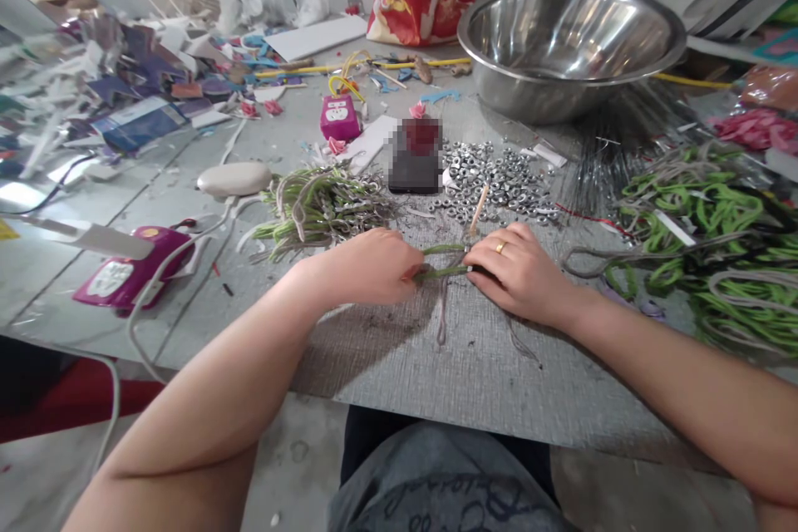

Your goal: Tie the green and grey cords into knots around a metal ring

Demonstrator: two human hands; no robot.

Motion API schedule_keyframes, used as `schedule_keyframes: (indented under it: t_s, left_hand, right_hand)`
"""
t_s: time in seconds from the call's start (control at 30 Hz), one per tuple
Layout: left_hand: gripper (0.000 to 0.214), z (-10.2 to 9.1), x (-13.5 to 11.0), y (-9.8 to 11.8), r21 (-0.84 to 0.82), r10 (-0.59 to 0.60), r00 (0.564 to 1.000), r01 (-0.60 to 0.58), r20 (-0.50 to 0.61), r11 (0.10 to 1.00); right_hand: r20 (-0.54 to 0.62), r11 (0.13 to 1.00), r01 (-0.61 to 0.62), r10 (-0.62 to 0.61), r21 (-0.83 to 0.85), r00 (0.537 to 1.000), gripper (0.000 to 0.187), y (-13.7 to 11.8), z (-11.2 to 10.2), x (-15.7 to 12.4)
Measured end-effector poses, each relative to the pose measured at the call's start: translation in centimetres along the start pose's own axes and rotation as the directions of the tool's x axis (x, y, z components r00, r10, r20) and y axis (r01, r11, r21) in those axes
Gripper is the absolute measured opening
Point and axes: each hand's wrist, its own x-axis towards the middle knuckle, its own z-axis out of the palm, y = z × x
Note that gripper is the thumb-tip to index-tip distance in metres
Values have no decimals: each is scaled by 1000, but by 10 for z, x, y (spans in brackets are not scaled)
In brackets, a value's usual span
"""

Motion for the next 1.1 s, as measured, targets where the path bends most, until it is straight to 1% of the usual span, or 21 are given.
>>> schedule_keyframes:
  t_s: [0.13, 0.3, 0.4, 0.47, 0.53, 0.6, 0.63, 0.7, 0.77, 0.87, 0.93, 1.0, 1.03, 1.1]
  left_hand:
    - [13, 1, -2, 0, -8, -26, 999, 26, 22, 1000]
    - [14, -1, -3, 1, -17, -41, 998, 42, 49, 999]
    - [19, -6, -4, 1, -49, -111, 993, 114, 44, 992]
    - [23, -9, -4, 0, -62, -190, 982, 189, -11, 980]
    - [21, -10, -5, -2, -38, -246, 964, 243, -104, 969]
    - [18, -8, -5, -4, 31, -248, 951, 258, -182, 966]
    - [17, -7, -4, -5, 75, -234, 952, 253, -199, 965]
    - [17, -3, -3, -6, 159, -207, 957, 240, -202, 958]
    - [17, 2, -2, -6, 214, -187, 963, 228, -194, 950]
    - [17, 6, 0, -7, 233, -139, 973, 181, -185, 956]
    - [18, 7, 1, -6, 218, -108, 975, 150, -194, 964]
    - [20, 6, 3, -6, 163, -109, 969, 147, -224, 976]
    - [20, 4, 3, -6, 108, -126, 961, 157, -247, 982]
    - [19, 3, 5, -5, -76, -196, 931, 181, -308, 981]
  right_hand:
    - [-9, 1000, -9, 9, 8, 1000, 11, 1, 0, -1]
    - [-15, 1000, -6, 6, 15, 1000, 15, 3, 2, -1]
    - [-19, 1000, -3, 3, 24, 1000, 15, 5, 4, -2]
    - [-26, 1000, -7, 7, 26, 1000, 16, 5, 4, -2]
    - [-43, 1000, -13, 14, 20, 999, 18, 5, 4, -2]
    - [-65, 1000, -16, 15, -1, 998, 23, 3, 3, -2]
    - [-66, 1000, -7, 6, -17, 998, 26, 2, 2, -2]
    - [-34, 998, 38, -40, -56, 999, 35, -1, 2, -2]
    - [46, 991, 109, -106, -77, 993, 44, -4, 2, -3]
    - [178, 984, 176, -166, -39, 970, 51, -8, 2, -4]
    - [225, 984, 181, -178, 8, 958, 51, -9, 1, -4]
    - [238, 984, 171, -177, 46, 955, 48, -9, 0, -3]
    - [239, 985, 163, -173, 61, 955, 47, -9, 0, -3]
    - [241, 986, 147, -163, 83, 957, 46, -9, -1, -2]
